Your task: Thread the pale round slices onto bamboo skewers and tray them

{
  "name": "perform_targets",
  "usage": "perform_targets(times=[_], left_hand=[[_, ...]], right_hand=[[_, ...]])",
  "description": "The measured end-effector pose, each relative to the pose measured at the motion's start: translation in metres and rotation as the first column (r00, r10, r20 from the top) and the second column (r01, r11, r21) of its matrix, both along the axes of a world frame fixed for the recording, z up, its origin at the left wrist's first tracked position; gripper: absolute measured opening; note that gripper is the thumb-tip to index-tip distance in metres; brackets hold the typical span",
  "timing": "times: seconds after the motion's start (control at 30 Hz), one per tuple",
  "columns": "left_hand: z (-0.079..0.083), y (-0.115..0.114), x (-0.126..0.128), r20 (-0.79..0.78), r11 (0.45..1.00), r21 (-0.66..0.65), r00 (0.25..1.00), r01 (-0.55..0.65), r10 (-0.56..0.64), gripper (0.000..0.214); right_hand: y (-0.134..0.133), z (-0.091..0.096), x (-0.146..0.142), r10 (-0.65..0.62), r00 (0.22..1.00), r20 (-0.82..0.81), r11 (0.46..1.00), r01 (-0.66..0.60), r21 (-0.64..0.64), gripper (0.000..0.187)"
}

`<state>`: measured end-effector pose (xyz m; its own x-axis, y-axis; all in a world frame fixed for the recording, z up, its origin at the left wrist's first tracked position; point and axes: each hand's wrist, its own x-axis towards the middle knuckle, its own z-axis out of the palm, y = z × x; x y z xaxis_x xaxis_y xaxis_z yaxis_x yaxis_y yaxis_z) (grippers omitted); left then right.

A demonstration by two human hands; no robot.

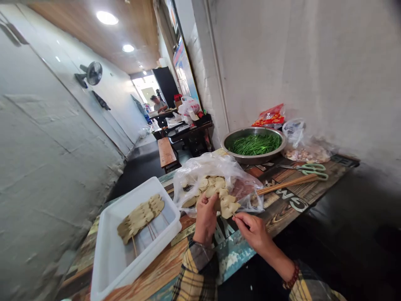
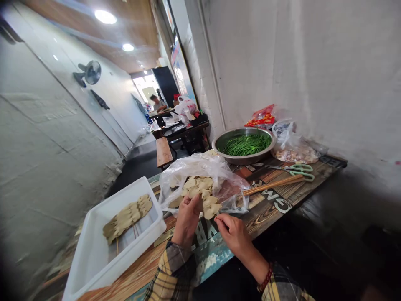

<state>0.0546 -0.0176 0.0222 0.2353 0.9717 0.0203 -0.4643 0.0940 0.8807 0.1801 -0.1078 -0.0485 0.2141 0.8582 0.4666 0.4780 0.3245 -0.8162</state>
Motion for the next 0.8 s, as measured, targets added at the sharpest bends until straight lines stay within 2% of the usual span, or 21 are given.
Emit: perform_targets(times=[0.1,0.3,0.57,0.7,0.8], left_hand=[[0.004,0.002,-0.006,0.016,0.997,-0.032,0.997,0.073,-0.073,0.027],[0.001,0.007,-0.01,0.06,0.999,-0.03,0.998,0.038,-0.036,0.026],[-0.005,0.009,-0.01,0.132,0.982,-0.178,0.99,0.064,-0.04,0.033],[-0.003,0.007,-0.009,0.124,0.982,-0.15,0.988,0.114,-0.096,0.031],[-0.002,0.006,-0.008,0.081,0.989,-0.121,0.993,0.09,-0.081,0.028]], right_hand=[[-0.002,0.009,0.002,0.027,0.999,-0.024,1.0,-0.027,-0.014,0.023],[-0.002,0.013,0.003,0.075,0.997,-0.033,0.997,-0.075,-0.023,0.024],[-0.002,0.018,0.004,0.095,0.995,-0.032,0.993,-0.097,-0.067,0.025],[-0.002,0.016,0.004,0.11,0.992,-0.068,0.988,-0.116,-0.1,0.025],[-0.002,0.015,0.003,0.116,0.991,-0.07,0.986,-0.123,-0.116,0.026]])
